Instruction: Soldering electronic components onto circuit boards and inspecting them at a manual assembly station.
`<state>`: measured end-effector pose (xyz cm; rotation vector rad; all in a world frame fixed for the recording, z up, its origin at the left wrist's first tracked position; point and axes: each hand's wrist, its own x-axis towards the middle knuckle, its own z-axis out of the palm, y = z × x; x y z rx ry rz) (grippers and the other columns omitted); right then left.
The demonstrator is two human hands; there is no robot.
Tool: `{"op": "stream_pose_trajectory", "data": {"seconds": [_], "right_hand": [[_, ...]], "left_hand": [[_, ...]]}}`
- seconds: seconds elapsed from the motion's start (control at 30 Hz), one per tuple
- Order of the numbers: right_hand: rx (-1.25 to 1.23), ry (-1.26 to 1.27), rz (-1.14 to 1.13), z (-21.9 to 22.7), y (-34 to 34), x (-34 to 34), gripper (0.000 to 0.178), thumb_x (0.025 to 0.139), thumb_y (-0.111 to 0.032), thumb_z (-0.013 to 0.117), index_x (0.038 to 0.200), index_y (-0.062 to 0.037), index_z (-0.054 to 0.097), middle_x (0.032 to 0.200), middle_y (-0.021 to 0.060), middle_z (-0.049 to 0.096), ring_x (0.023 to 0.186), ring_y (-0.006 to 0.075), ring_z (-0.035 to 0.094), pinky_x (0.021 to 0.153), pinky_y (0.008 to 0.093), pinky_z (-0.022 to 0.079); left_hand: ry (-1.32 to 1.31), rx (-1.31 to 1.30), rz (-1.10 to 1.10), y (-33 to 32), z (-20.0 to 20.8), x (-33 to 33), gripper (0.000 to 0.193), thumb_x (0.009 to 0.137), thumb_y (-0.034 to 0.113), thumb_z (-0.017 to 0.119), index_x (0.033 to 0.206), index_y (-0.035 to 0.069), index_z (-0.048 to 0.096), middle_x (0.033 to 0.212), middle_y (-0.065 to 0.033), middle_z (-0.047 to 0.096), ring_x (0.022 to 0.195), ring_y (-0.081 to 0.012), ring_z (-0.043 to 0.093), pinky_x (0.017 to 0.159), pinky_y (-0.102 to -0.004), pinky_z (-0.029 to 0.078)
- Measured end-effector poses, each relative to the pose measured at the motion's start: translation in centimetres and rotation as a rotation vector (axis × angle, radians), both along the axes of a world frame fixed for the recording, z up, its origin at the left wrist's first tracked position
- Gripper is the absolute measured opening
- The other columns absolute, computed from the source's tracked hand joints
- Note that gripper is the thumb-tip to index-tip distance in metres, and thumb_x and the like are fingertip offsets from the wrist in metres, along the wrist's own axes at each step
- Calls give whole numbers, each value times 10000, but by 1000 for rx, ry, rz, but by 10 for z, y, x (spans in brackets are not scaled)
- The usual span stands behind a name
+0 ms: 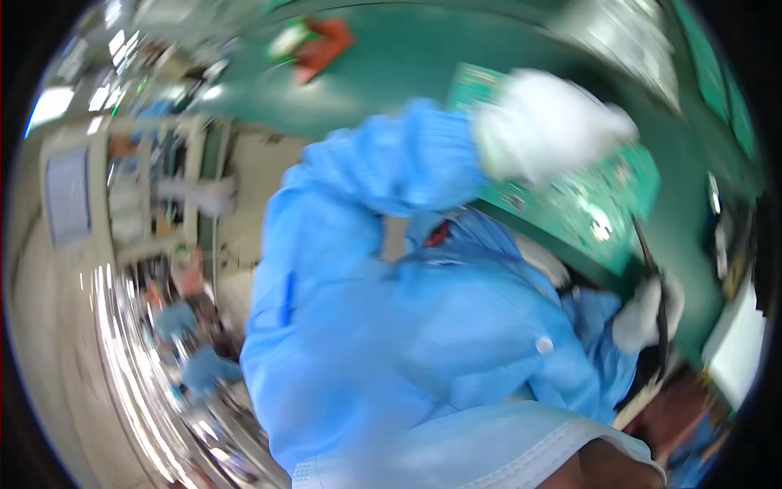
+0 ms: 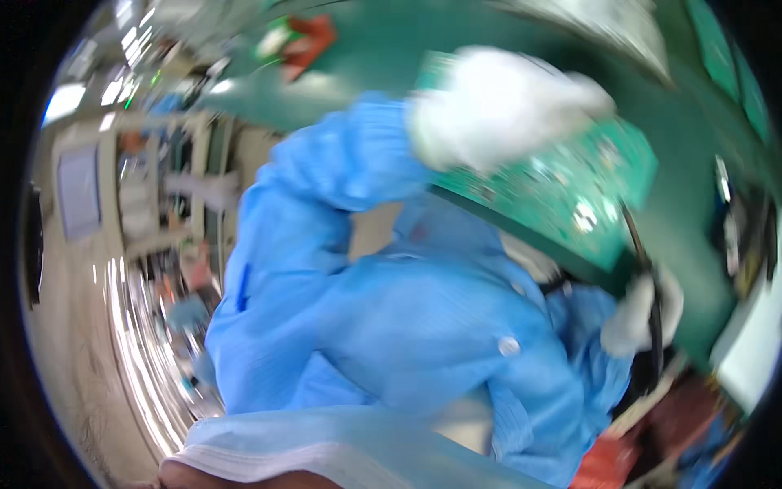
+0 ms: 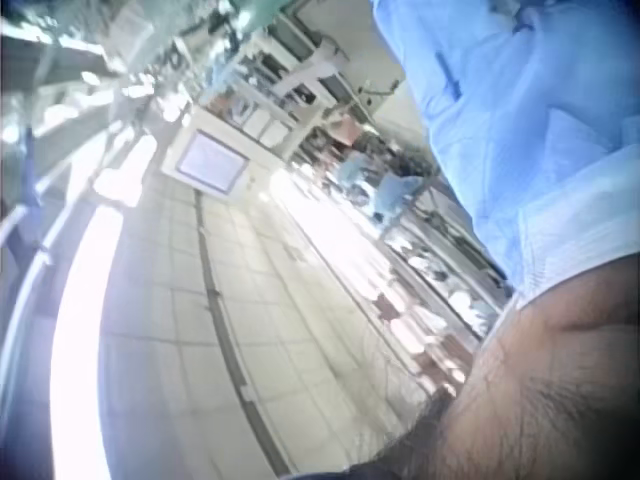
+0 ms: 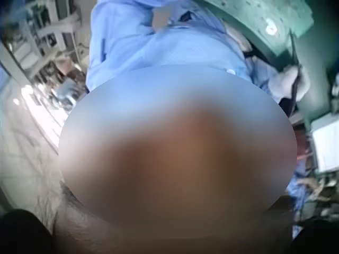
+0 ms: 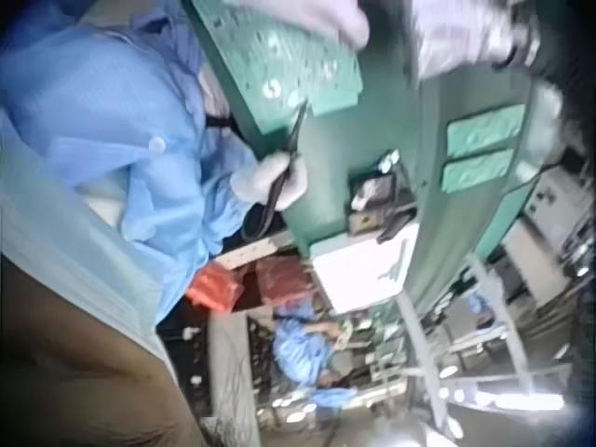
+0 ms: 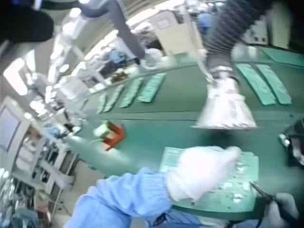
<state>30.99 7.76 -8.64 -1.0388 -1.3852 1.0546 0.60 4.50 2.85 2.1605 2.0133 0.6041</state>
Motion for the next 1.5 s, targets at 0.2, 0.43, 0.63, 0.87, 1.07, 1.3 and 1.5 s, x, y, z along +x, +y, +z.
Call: {"op": "stream_pose_trajectory", "data": {"seconds": [0.2,0.43,0.63,0.87,1.07,1.3,1.5], "right_hand": [[100,-228,2,18,8,-24,366,961,-154,559,1273,29,618,831,110,650,624,137,509,580,247,415],[311,-515,255,36,15,-51,325,1005,-226,599,1270,-41,633,876,90,680,702,141,584,610,288,485],[155,-484,161,35,20,-53,274,1002,-204,603,1211,-35,658,944,67,695,736,121,600,651,268,500],[349,-254,54,40,20,-54,319,957,-87,637,1260,11,622,1050,83,682,927,146,628,843,276,496],[156,-81,142,27,4,-63,269,824,30,759,1051,32,613,1037,141,666,907,170,662,823,272,537],[240,-210,148,30,7,-58,240,794,9,761,986,-12,617,906,110,683,719,161,668,662,293,546],[414,-298,162,33,13,-59,239,770,-34,765,979,-28,650,891,116,702,722,245,701,658,336,565]], "left_hand": [[65,-132,-120,-7,10,20,202,857,262,539,887,92,643,648,-120,643,605,-318,671,556,-457,550],[-130,14,-283,-7,6,42,218,845,238,522,833,93,683,794,-118,705,757,-337,699,657,-462,570],[-8,29,-115,-7,26,30,232,812,259,560,735,70,670,714,-122,674,679,-341,691,588,-467,560],[-184,-30,38,18,23,-6,281,927,330,579,1049,112,706,977,-110,716,913,-336,684,830,-409,556],[44,132,-21,32,20,-1,237,874,289,635,867,66,715,803,-164,699,763,-338,687,686,-424,556],[170,101,0,53,16,10,204,819,259,658,817,62,707,752,-176,660,711,-375,642,659,-449,521],[204,114,-20,57,9,11,179,809,225,642,800,52,687,740,-180,650,697,-378,633,654,-451,520]]}}
